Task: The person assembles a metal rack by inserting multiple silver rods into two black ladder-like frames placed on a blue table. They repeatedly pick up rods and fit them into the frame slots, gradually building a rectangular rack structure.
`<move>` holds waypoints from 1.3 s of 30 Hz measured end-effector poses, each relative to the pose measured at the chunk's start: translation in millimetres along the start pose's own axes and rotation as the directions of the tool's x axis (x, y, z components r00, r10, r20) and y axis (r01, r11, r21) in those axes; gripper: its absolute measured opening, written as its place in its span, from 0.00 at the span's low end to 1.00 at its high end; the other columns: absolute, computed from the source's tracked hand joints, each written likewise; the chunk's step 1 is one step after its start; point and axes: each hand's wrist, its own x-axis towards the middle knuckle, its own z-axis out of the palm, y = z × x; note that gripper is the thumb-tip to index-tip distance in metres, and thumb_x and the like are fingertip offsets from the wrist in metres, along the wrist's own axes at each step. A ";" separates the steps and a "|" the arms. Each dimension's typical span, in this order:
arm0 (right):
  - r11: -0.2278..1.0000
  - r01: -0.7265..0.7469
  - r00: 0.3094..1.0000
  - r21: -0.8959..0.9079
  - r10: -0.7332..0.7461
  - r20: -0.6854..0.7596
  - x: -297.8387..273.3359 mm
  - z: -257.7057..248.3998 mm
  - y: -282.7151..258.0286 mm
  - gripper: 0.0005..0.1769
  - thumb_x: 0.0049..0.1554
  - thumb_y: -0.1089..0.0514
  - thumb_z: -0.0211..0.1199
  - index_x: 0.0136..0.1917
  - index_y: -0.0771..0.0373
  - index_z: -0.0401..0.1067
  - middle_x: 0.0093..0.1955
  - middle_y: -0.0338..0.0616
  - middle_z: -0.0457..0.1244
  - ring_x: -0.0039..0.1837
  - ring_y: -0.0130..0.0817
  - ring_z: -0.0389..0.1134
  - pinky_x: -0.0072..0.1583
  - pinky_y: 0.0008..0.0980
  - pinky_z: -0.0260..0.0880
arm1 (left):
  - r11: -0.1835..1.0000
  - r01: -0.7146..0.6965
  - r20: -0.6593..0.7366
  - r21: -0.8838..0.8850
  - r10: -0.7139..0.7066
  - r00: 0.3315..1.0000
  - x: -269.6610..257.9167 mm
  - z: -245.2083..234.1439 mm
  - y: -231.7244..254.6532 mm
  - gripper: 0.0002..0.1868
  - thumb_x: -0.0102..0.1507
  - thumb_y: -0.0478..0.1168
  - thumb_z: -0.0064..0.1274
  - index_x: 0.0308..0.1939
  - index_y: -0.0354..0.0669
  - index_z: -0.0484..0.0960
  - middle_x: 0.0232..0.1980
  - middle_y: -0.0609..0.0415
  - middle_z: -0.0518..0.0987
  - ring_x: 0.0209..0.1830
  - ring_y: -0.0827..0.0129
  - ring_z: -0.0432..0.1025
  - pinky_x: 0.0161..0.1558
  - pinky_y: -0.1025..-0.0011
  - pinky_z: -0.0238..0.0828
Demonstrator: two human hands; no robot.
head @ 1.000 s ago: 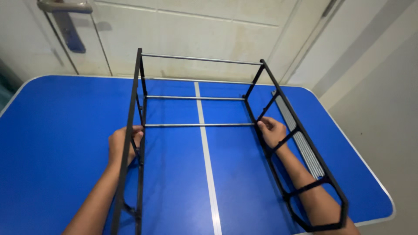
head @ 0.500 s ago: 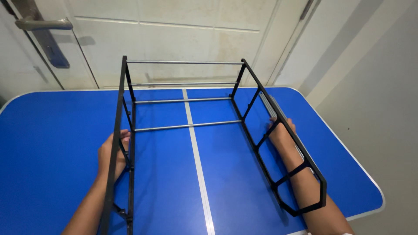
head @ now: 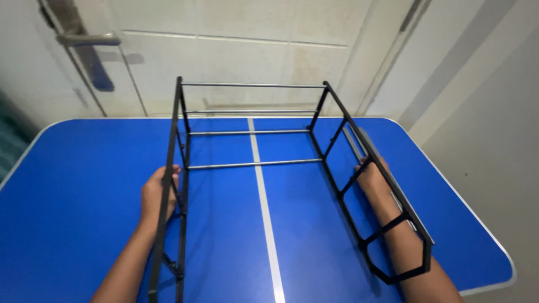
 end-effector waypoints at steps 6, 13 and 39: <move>0.961 -0.165 0.967 -0.221 0.202 0.153 0.8 -11.5 -20.0 0.20 0.54 0.45 0.72 0.47 0.64 0.81 0.45 0.60 0.71 0.49 0.60 0.73 0.53 0.53 0.73 | 0.991 0.075 0.044 -0.115 -0.070 0.997 5.5 -1.9 -12.8 0.15 0.67 0.35 0.50 0.57 0.38 0.82 0.46 0.45 0.85 0.42 0.50 0.79 0.40 0.62 0.72; 0.943 -0.163 0.971 -0.290 0.205 0.119 -3.6 -14.7 -31.7 0.21 0.54 0.42 0.72 0.47 0.62 0.83 0.47 0.58 0.71 0.50 0.59 0.73 0.53 0.53 0.73 | 0.996 -0.040 -0.030 -0.080 0.038 0.999 4.0 -5.9 3.8 0.12 0.68 0.37 0.50 0.53 0.38 0.82 0.48 0.48 0.85 0.46 0.64 0.81 0.47 0.68 0.77; 0.939 -0.240 0.957 -0.246 0.272 0.104 -3.0 -16.2 -27.6 0.22 0.53 0.46 0.72 0.50 0.67 0.80 0.50 0.62 0.70 0.53 0.62 0.72 0.53 0.55 0.72 | 0.995 0.017 0.018 -0.094 -0.016 1.000 -1.2 -6.4 6.4 0.14 0.69 0.41 0.50 0.54 0.38 0.81 0.48 0.48 0.85 0.45 0.62 0.80 0.45 0.67 0.77</move>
